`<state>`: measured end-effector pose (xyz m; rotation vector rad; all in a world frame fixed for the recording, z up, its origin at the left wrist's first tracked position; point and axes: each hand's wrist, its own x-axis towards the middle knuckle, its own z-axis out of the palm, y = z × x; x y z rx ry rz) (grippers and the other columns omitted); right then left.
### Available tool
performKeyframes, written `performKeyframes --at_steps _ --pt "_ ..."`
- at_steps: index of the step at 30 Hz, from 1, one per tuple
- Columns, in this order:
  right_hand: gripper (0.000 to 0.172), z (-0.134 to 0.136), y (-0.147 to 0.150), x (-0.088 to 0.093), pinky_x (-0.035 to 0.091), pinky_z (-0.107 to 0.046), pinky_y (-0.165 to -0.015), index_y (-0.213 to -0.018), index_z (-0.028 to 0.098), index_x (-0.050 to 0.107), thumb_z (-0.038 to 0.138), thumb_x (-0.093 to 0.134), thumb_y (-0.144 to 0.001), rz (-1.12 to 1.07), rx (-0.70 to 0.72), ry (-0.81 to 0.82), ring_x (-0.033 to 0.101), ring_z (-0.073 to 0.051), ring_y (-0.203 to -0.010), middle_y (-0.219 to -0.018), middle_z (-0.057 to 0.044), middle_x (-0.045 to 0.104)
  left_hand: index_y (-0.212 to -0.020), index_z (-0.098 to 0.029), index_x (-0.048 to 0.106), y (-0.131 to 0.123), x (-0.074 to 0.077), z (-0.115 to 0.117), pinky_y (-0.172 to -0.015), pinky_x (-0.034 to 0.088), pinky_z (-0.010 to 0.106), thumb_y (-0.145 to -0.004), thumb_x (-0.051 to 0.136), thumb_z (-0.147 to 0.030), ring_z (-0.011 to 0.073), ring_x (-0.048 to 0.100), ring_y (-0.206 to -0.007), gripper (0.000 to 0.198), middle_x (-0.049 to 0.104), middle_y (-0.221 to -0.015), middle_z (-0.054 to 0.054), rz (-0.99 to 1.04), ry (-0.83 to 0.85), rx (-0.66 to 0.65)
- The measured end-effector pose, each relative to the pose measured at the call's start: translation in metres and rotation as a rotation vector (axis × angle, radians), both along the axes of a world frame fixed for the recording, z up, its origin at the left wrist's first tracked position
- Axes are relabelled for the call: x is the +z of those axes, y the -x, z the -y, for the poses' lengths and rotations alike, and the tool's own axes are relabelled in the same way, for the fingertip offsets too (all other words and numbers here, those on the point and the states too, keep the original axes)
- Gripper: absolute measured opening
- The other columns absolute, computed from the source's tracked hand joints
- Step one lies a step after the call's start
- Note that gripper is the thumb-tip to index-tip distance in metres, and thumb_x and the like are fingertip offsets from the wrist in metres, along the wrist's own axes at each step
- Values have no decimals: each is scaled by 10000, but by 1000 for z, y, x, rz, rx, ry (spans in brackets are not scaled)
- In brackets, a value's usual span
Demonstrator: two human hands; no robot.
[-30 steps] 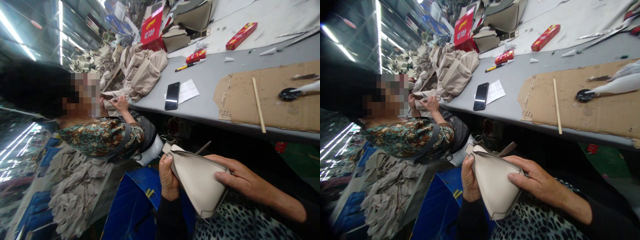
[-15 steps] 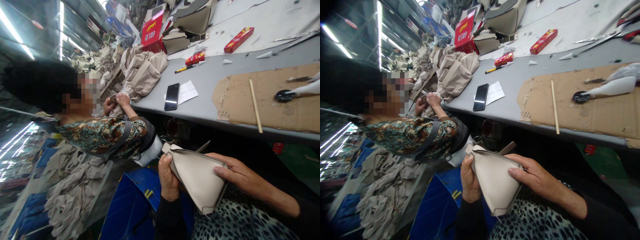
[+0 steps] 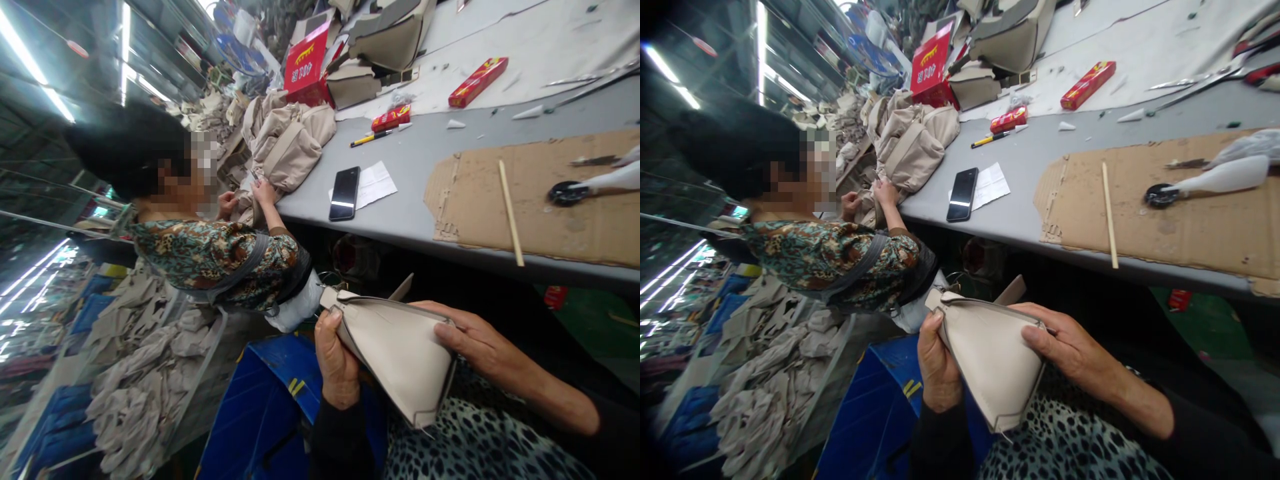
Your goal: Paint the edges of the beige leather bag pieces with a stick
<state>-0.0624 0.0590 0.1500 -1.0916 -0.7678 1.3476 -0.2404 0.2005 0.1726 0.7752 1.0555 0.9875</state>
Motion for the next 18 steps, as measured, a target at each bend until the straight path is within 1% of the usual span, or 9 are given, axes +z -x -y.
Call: performKeyframes --at_steps 3,5,8,14,18 --pt "543 1 1 -1 505 -406 -1021 -1364 197 650 563 536 -979 2 6 -15 645 -321 -1176 -1332 -122 679 -860 -160 748 1 1 2 -693 517 248 -702 780 -307 162 671 -709 218 746 -777 14 22 61 12" --pt "534 1 1 -1 506 -401 -1018 -1356 196 656 557 541 -979 8 5 -17 643 -319 -1178 -1333 -122 679 -902 -157 753 1 2 3 -723 521 256 -714 768 -304 168 678 -734 239 756 -804 26 30 63 2" --pt "531 2 1 1 507 -393 -1013 -1354 198 658 557 537 -982 9 13 -20 650 -310 -1165 -1323 -119 684 -926 -163 750 2 1 4 -722 516 254 -723 759 -299 175 687 -749 244 758 -817 27 36 58 -2" --pt "521 2 2 8 512 -365 -994 -1342 204 667 558 539 -983 34 28 -36 649 -298 -1162 -1326 -112 682 -910 -178 723 7 -4 3 -701 507 255 -705 766 -305 193 700 -770 245 753 -842 23 -5 77 24" --pt "519 1 2 8 508 -365 -1001 -1353 205 659 552 532 -988 40 43 -59 645 -301 -1181 -1341 -112 674 -901 -180 717 8 -4 3 -705 504 260 -711 760 -323 201 703 -785 241 750 -846 27 -22 61 10"
